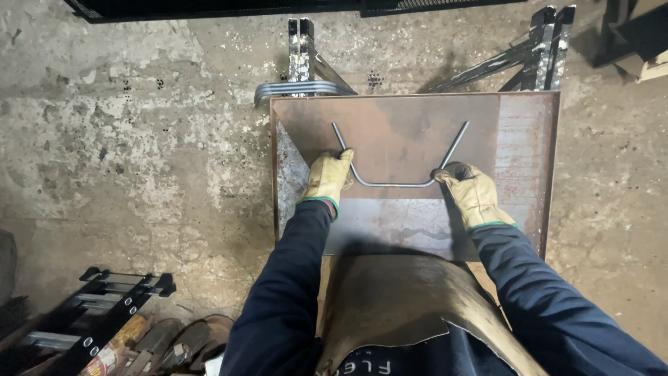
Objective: Measuring and bending a metal rod using a vise to fit a specific shape.
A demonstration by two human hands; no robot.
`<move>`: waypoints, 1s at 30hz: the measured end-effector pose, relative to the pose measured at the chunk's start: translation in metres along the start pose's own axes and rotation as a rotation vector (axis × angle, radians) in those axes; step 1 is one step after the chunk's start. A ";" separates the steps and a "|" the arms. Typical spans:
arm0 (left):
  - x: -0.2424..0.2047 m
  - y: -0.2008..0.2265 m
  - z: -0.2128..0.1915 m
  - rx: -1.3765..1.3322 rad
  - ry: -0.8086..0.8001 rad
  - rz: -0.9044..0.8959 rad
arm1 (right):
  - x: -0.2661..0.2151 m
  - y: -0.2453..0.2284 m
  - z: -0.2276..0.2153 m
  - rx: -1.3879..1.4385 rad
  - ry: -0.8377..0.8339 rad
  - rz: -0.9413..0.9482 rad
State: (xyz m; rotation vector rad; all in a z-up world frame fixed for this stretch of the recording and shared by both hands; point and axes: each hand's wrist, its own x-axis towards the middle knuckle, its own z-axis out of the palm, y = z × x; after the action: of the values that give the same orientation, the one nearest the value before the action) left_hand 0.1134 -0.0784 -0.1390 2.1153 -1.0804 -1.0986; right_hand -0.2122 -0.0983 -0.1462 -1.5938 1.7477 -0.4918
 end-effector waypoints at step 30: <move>0.000 -0.001 -0.004 -0.144 -0.063 -0.066 | 0.008 0.019 0.010 -0.068 0.083 -0.108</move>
State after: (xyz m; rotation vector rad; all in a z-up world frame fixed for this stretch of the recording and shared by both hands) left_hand 0.1173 -0.0774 -0.1380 2.0271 -0.9360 -1.2433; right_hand -0.2183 -0.1011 -0.1678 -1.7458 1.7623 -0.5625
